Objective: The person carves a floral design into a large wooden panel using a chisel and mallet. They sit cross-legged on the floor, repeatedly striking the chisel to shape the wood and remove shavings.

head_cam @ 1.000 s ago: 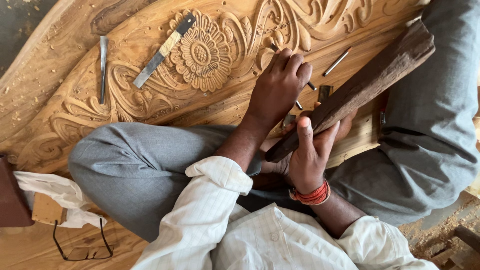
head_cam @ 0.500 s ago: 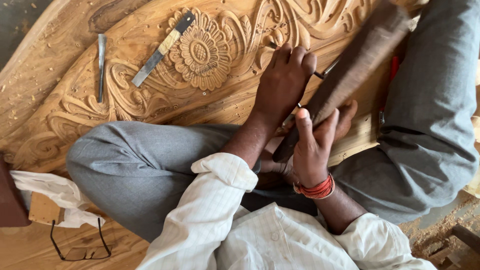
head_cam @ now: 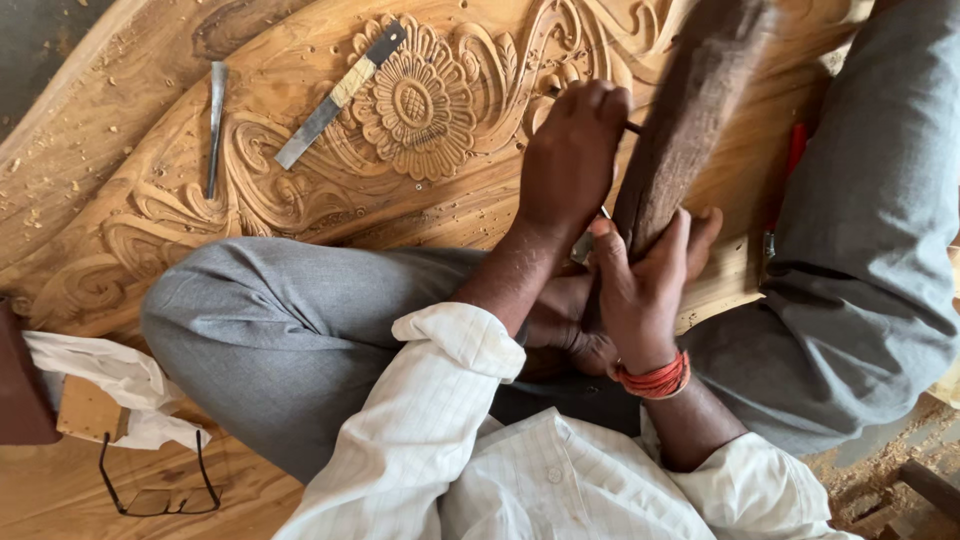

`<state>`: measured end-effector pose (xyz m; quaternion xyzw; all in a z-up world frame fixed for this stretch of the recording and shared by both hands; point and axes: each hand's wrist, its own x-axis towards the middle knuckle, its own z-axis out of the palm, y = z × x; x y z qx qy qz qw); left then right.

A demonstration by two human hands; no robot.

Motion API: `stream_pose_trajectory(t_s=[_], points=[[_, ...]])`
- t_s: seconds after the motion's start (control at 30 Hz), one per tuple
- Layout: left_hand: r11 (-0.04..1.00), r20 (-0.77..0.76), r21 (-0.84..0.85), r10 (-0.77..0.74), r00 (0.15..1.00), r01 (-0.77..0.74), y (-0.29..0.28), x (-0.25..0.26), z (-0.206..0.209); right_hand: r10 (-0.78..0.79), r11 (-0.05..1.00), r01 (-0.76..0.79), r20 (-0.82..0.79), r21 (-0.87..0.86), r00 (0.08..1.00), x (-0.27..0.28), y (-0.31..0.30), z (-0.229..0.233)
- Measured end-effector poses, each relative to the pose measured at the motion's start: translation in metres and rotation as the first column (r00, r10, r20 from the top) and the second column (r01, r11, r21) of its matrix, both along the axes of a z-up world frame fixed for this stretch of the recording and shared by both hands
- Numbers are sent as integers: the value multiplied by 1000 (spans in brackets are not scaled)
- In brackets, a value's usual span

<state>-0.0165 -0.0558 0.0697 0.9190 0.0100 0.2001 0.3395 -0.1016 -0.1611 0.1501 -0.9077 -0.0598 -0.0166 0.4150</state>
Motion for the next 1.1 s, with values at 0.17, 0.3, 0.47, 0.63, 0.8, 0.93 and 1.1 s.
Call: stream_pose_trajectory(t_s=[0.17,0.3,0.47,0.63,0.8,0.93,1.1], points=[[999,-143,-35,0,990,-5,2,-1,0,-273,817,426,-389,390,880,5,5,9],[991,-94,-133,15,995,-28,0,3,4,-11,982,1,-53,-187,999,13,-1,7],[997,-113,-61,40,993,-48,1,4,-9,-119,934,191,-238,304,964,3,-9,5],[1000,-181,-24,-1,984,-3,16,6,-26,95,988,-98,-31,-123,995,15,-18,7],[788,-29,-604,128,991,-119,75,5,-28,-27,906,109,-201,410,979,13,-35,12],[862,10,-504,-57,998,54,80,-3,-5,-71,792,238,-302,563,951,19,-59,16],[923,-50,140,-355,933,359,29,-27,17,51,890,-14,-70,456,996,34,-96,33]])
